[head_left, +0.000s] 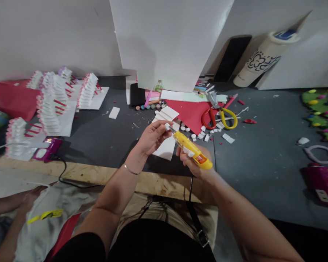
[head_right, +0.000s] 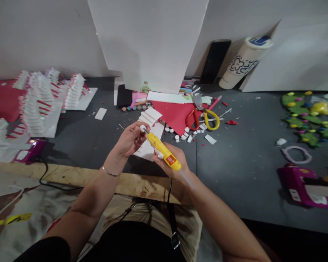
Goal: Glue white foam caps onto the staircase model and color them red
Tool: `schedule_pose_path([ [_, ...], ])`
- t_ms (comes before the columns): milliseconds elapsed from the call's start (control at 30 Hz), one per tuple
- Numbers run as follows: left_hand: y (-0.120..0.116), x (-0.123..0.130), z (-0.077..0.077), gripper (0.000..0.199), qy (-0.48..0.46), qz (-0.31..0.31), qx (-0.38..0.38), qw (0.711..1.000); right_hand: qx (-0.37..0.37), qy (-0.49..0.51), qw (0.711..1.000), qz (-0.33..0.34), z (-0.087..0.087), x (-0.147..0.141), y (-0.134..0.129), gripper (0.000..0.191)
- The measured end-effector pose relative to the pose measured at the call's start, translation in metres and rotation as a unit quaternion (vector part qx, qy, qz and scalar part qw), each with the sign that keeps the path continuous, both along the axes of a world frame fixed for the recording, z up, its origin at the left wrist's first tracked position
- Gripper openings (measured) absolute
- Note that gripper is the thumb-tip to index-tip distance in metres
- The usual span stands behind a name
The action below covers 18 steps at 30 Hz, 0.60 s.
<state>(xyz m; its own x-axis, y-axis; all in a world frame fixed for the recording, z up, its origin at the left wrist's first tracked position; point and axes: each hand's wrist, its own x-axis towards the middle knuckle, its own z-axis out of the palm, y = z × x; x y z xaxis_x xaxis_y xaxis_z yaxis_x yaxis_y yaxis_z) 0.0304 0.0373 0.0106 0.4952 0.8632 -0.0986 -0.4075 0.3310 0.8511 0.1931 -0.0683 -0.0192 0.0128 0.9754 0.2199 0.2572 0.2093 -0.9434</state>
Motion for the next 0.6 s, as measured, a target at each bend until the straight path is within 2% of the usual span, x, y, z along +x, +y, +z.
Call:
schedule_pose_path([
  [100,0.001,0.000,-0.002,0.043,0.024,0.007,0.028,0.999,0.011,0.010,1.000,-0.001,0.002,-0.001,-0.002,0.019],
  [167,0.003,-0.001,-0.005,0.042,0.049,0.043,0.084,0.994,0.016,0.032,0.999,-0.006,0.000,0.000,-0.002,0.023],
  [233,0.005,-0.001,-0.008,0.038,0.101,0.091,0.166,0.977,0.003,0.057,0.998,-0.020,-0.003,0.001,-0.002,0.030],
  [300,0.006,-0.002,-0.010,0.030,0.168,0.139,0.267,0.939,-0.022,0.084,0.995,-0.040,-0.004,0.002,-0.002,0.037],
  [367,0.004,-0.004,-0.011,0.023,0.224,0.172,0.369,0.885,-0.037,0.114,0.991,-0.053,-0.003,0.003,-0.001,0.042],
  [467,0.001,-0.008,-0.012,0.018,0.278,0.196,0.474,0.812,-0.041,0.154,0.986,-0.051,0.000,0.002,0.000,0.045],
  [533,-0.001,-0.009,-0.012,0.021,0.304,0.200,0.500,0.786,-0.039,0.175,0.982,-0.053,0.000,0.001,0.001,0.045],
  [600,-0.003,-0.010,-0.011,0.026,0.321,0.202,0.498,0.780,-0.038,0.186,0.981,-0.052,0.000,0.001,0.002,0.043],
])
